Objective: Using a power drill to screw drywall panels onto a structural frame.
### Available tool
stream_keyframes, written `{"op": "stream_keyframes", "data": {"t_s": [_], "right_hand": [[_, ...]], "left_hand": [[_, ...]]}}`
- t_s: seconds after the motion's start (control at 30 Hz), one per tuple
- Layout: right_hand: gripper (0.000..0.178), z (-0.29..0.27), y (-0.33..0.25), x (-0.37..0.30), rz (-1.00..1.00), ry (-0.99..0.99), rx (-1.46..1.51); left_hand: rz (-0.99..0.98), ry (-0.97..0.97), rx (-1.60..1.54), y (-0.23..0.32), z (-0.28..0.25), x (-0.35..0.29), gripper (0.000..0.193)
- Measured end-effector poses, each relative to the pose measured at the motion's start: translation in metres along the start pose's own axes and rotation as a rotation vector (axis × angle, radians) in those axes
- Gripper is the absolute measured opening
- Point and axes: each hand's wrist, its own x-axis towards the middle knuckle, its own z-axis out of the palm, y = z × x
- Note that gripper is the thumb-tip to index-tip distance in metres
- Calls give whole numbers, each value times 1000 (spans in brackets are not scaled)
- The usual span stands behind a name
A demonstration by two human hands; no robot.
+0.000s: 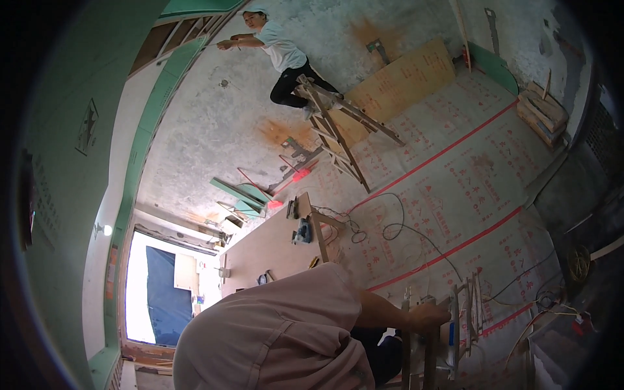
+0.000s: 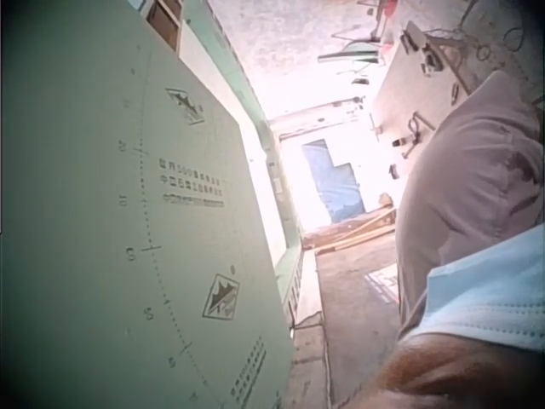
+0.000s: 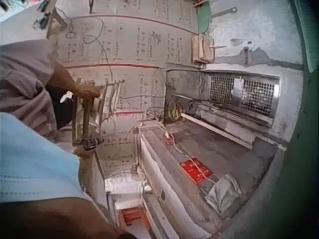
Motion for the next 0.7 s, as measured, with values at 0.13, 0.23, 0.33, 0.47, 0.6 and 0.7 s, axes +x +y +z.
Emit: {"op": "stream_keyframes", "data": {"t_s": [0.13, 0.23, 0.33, 0.47, 0.6, 0.7], "right_hand": [[34, -2, -1, -5, 22, -22, -14], [34, -1, -4, -6, 33, -35, -17], [34, 0, -7, -8, 45, -49, -19], [34, 1, -10, -10, 61, -67, -23], [34, 4, -16, -10, 69, -83, -17], [34, 3, -16, -11, 84, -95, -28]], "left_hand": [[56, 37, -15, -1, 2, 0, 15], [40, 25, -18, -4, 6, 1, 14], [40, 36, -12, -5, 10, 0, 13], [36, -26, -9, -6, 11, 2, 21], [35, 6, -12, -11, 17, 2, 20], [-44, -24, -25, -2, 7, 2, 17]]}}
